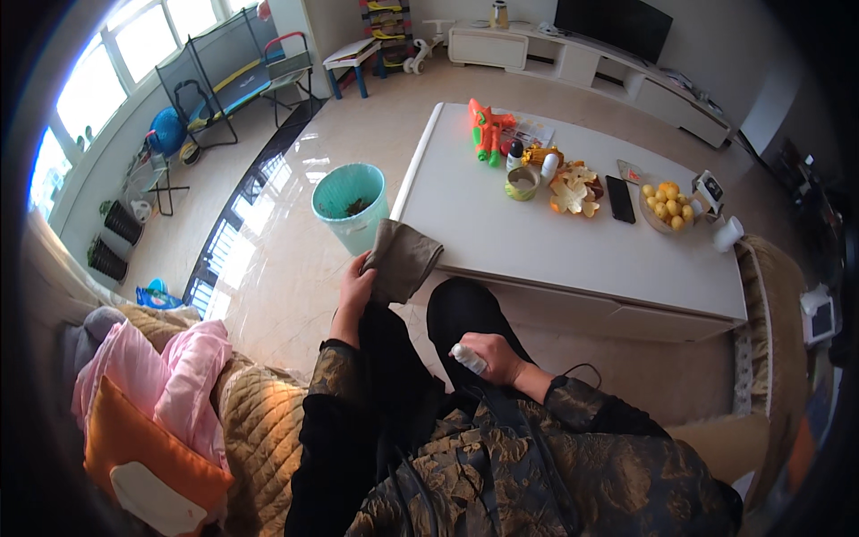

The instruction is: The person wipes a white table surface with a cloth and a spray bottle, then kneels to wipe the tiled floor. They move around the room, cleaning different floor areas and briefly walking toward the dining area.

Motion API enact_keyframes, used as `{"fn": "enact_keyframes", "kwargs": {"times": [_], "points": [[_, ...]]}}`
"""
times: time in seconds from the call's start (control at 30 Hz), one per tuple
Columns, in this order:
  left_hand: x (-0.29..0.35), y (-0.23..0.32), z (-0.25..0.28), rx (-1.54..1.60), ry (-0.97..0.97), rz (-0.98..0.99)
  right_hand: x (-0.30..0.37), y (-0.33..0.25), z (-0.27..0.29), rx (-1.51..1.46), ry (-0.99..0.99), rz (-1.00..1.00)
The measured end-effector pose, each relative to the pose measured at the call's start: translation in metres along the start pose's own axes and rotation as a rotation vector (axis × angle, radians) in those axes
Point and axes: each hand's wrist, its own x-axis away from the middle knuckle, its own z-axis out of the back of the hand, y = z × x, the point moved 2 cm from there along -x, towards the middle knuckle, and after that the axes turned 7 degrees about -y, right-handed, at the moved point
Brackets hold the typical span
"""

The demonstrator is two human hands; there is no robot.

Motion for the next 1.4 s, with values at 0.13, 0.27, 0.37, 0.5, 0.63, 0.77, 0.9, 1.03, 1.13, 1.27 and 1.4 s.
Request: {"fn": "enact_keyframes", "kwargs": {"times": [0.13,0.27,0.37,0.5,0.63,0.77,0.9,1.03,1.13,1.27,1.4], "points": [[0.001,0.003,-0.003,-0.058,0.045,-0.011,0.001,0.0,0.0,-0.009,0.003,0.012],[0.005,0.009,-0.009,0.063,0.033,0.006,0.0,-0.003,0.001,0.004,0.007,0.011],[0.006,0.013,-0.009,-0.047,0.053,0.006,-0.001,-0.006,0.003,-0.03,0.004,-0.006],[0.005,0.012,-0.009,-0.059,0.058,-0.035,-0.003,-0.01,0.005,-0.038,0.001,-0.026],[0.004,0.01,-0.01,-0.053,0.063,-0.061,-0.004,-0.013,0.007,-0.032,-0.025,-0.054],[0.005,0.011,-0.011,-0.077,0.078,-0.073,-0.005,-0.015,0.008,-0.049,-0.027,-0.063],[0.004,0.009,-0.011,-0.085,0.088,-0.057,-0.006,-0.015,0.008,-0.041,-0.027,-0.062],[0.001,0.004,-0.012,-0.059,0.086,-0.053,-0.006,-0.015,0.008,-0.036,-0.034,-0.058],[-0.001,0.003,-0.012,-0.025,0.068,-0.057,-0.005,-0.014,0.007,-0.047,-0.031,-0.052],[0.0,0.005,-0.012,-0.043,0.052,-0.044,-0.005,-0.013,0.006,-0.06,-0.018,-0.064],[0.001,0.008,-0.013,-0.044,0.036,-0.03,-0.005,-0.014,0.007,-0.061,-0.02,-0.058]]}}
